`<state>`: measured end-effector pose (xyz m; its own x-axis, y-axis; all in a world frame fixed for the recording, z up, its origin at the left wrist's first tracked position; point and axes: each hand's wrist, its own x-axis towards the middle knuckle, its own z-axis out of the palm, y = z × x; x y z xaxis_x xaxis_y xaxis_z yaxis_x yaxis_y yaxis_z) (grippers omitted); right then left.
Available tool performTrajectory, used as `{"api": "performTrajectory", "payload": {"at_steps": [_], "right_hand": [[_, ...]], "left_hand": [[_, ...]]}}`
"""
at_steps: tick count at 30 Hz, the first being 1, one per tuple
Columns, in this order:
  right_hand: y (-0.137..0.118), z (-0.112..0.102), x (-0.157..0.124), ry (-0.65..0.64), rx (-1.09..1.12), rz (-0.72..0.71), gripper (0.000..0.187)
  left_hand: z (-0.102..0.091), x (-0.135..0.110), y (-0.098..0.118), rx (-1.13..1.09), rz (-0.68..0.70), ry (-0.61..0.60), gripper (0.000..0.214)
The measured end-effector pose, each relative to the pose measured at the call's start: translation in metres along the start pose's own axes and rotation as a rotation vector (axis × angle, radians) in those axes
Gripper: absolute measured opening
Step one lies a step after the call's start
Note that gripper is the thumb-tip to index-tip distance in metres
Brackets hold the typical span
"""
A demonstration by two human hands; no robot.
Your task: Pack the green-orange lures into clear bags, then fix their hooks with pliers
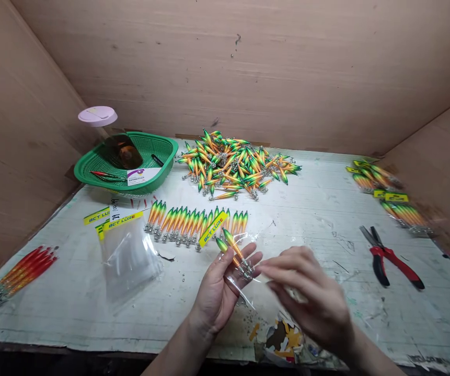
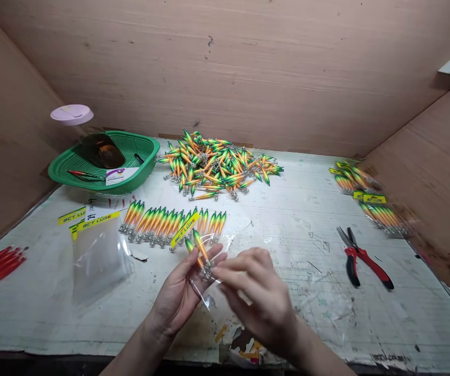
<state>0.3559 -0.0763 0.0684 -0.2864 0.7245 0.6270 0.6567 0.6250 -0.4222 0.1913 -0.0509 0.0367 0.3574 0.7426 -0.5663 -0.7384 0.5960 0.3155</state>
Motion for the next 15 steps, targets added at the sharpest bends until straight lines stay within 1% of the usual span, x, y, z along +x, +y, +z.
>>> {"api": "performTrajectory", "payload": {"at_steps": [2,3,4,6,7,9,11,13,15], "right_hand": [[0.018,0.005,0.007,0.062,0.063,0.161,0.021],[0.029,0.01,0.01,0.057,0.05,0.219,0.019],[0.041,0.018,0.013,0.013,0.032,0.246,0.016],[0.06,0.04,0.015,-0.139,0.025,0.239,0.013],[0.068,0.052,0.015,-0.196,0.019,0.238,0.011],[0.078,0.074,0.012,-0.268,-0.009,0.252,0.011],[0.081,0.086,0.008,-0.3,-0.037,0.272,0.016],[0.078,0.083,0.005,-0.317,-0.045,0.279,0.014],[0.07,0.063,0.003,-0.319,-0.034,0.276,0.006]], "left_hand": [[-0.004,-0.004,0.006,-0.014,0.03,0.0,0.042],[-0.007,-0.006,0.009,-0.034,0.048,-0.001,0.043],[-0.009,-0.007,0.013,-0.059,0.066,0.0,0.041],[-0.012,-0.008,0.021,-0.118,0.105,0.028,0.036],[-0.013,-0.008,0.024,-0.14,0.122,0.051,0.034],[-0.014,-0.006,0.028,-0.164,0.149,0.097,0.031],[-0.013,-0.005,0.03,-0.171,0.16,0.114,0.03],[-0.013,-0.004,0.031,-0.175,0.166,0.115,0.031],[-0.012,-0.003,0.033,-0.177,0.166,0.112,0.03]]}}
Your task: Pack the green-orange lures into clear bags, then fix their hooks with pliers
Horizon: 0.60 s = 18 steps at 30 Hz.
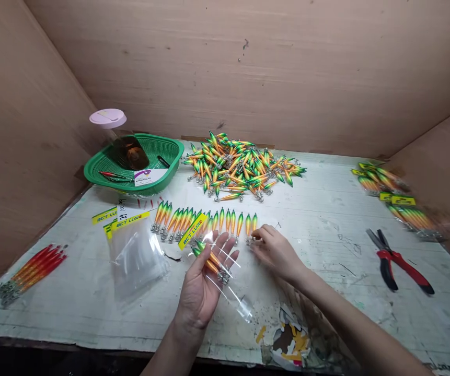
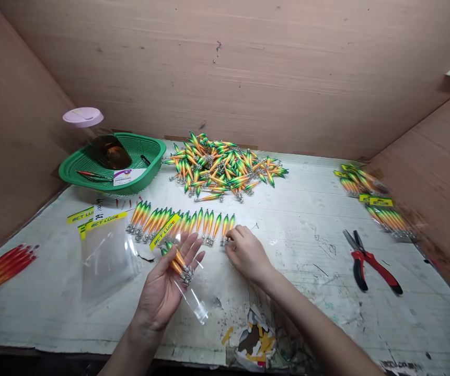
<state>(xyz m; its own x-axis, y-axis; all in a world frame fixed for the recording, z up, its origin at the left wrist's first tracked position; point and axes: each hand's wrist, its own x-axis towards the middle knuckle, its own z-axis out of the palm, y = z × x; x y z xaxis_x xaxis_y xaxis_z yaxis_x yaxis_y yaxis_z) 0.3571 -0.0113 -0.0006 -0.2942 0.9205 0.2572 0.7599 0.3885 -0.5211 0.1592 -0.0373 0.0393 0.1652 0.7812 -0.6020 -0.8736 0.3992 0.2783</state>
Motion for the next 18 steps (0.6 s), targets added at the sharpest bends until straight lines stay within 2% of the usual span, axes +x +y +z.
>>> {"api": "performTrajectory", "payload": {"at_steps": [5,7,9,11,13,15,18], "right_hand": [[-0.021,-0.083,-0.042,-0.027,0.068,-0.025,0.009],[-0.031,-0.112,-0.059,-0.098,0.136,-0.084,0.017],[-0.04,-0.131,-0.071,-0.236,0.178,-0.175,0.024],[-0.049,-0.139,-0.075,-0.418,0.167,-0.26,0.028],[-0.058,-0.138,-0.074,-0.561,0.128,-0.307,0.029],[-0.064,-0.131,-0.069,-0.585,0.085,-0.322,0.028],[-0.068,-0.115,-0.062,-0.48,0.039,-0.302,0.025]], "left_hand": [[0.0,0.005,0.0,0.023,-0.004,0.014,0.029],[0.001,0.007,-0.002,0.037,-0.012,0.01,0.031],[0.002,0.009,-0.005,0.056,-0.03,-0.005,0.03],[0.003,0.01,-0.008,0.078,-0.058,-0.025,0.025],[0.004,0.011,-0.011,0.101,-0.087,-0.04,0.021],[0.005,0.011,-0.012,0.127,-0.118,-0.055,0.02],[0.006,0.008,-0.014,0.164,-0.161,-0.085,0.02]]}}
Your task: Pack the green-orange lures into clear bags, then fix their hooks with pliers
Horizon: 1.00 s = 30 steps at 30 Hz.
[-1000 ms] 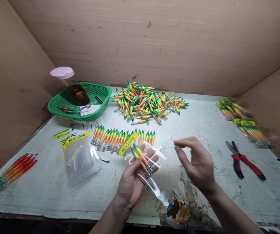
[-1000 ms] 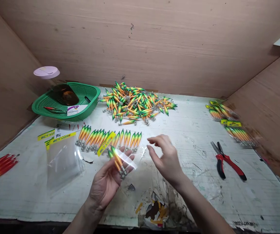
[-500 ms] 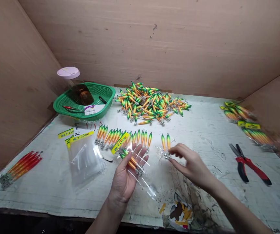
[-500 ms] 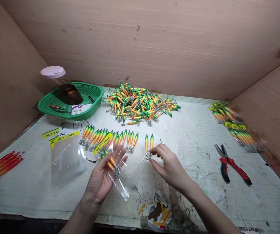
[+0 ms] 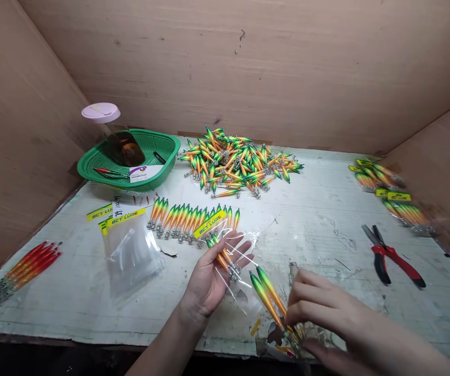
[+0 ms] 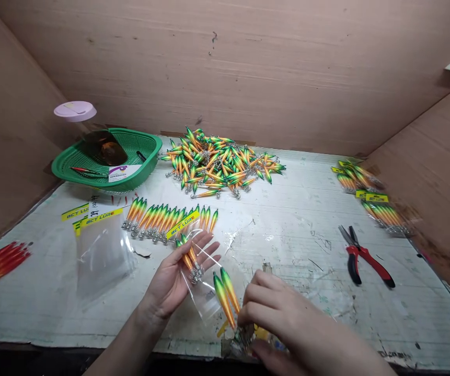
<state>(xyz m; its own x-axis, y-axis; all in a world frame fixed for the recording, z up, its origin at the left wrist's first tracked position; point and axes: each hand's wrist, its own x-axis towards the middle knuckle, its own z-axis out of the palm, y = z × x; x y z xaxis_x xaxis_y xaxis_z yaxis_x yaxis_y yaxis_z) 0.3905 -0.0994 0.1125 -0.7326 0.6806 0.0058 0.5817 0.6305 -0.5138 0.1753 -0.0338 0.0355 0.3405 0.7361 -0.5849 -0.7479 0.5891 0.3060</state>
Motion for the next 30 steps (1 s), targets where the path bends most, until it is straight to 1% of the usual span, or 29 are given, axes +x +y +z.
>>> {"api": "performTrajectory", "payload": {"at_steps": [5,9,11,16,20,22,26,28,30], "right_hand": [[0.009,0.02,0.018,0.172,-0.068,0.027,0.021],[0.012,0.038,0.03,0.42,-0.307,0.027,0.022],[0.011,0.044,0.035,0.498,-0.378,0.039,0.025],[0.007,0.045,0.036,0.488,-0.263,0.093,0.026],[0.008,0.047,0.035,0.553,-0.272,0.163,0.018],[0.008,0.051,0.034,0.583,-0.265,0.2,0.02],[0.006,0.061,0.034,0.579,-0.21,0.246,0.026],[0.004,0.065,0.035,0.614,-0.198,0.269,0.024],[0.003,0.069,0.038,0.682,-0.203,0.292,0.02]], "left_hand": [[0.004,-0.005,-0.001,0.066,-0.032,0.02,0.018],[0.003,-0.005,-0.003,0.084,-0.056,-0.007,0.022],[0.002,-0.005,-0.004,0.076,-0.057,0.005,0.026],[0.002,-0.005,-0.004,0.043,-0.048,0.024,0.033],[0.003,-0.005,-0.005,0.045,-0.066,0.005,0.034],[0.004,-0.005,-0.005,0.048,-0.067,0.003,0.035],[0.001,-0.005,-0.008,0.043,-0.034,0.014,0.036],[-0.001,-0.004,-0.011,0.057,-0.027,0.006,0.034],[-0.002,-0.003,-0.014,0.071,-0.016,0.001,0.028]]}}
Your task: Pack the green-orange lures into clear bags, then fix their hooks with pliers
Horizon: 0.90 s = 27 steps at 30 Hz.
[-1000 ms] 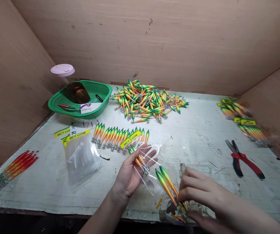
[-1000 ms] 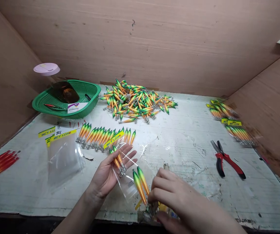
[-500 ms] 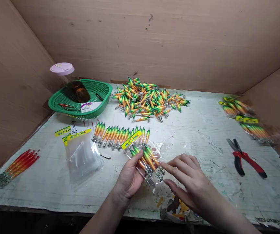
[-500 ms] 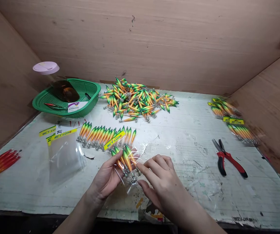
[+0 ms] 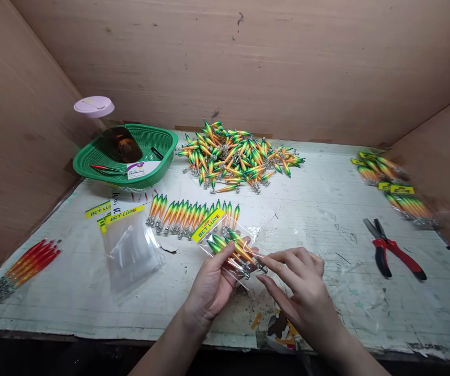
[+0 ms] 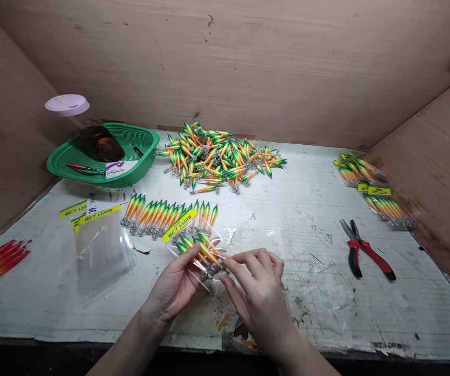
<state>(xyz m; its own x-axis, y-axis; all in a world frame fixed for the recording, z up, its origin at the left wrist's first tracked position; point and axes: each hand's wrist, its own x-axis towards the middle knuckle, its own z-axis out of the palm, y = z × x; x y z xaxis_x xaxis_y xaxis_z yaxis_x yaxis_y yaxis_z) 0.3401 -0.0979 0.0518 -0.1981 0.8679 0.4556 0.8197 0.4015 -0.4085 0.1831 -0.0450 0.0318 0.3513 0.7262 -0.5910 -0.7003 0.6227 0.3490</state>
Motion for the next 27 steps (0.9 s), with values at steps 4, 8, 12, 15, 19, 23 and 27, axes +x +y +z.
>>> {"api": "performTrajectory", "payload": {"at_steps": [4,8,12,15,19,23,27], "right_hand": [[-0.002,0.008,0.0,0.13,-0.036,0.058,0.007],[-0.002,0.01,-0.001,0.126,-0.029,0.066,0.002],[-0.001,0.01,-0.004,0.056,0.081,0.055,0.009],[0.002,0.009,-0.008,0.003,0.169,0.136,0.013],[0.004,0.01,-0.01,0.05,0.132,0.202,0.01],[0.001,0.013,-0.008,0.066,0.162,0.148,0.01],[0.001,0.012,-0.011,0.077,0.181,0.162,0.01]], "left_hand": [[0.0,0.0,-0.003,-0.012,0.05,0.039,0.024],[0.001,-0.002,-0.004,-0.032,0.058,0.046,0.033],[0.0,-0.001,-0.007,-0.01,0.054,0.046,0.024],[0.0,0.0,-0.007,-0.01,0.075,0.056,0.02],[0.001,-0.001,-0.007,-0.023,0.087,0.01,0.025],[0.001,-0.002,-0.01,-0.009,0.062,0.008,0.02],[0.0,-0.002,-0.01,-0.047,0.068,0.062,0.024]]}}
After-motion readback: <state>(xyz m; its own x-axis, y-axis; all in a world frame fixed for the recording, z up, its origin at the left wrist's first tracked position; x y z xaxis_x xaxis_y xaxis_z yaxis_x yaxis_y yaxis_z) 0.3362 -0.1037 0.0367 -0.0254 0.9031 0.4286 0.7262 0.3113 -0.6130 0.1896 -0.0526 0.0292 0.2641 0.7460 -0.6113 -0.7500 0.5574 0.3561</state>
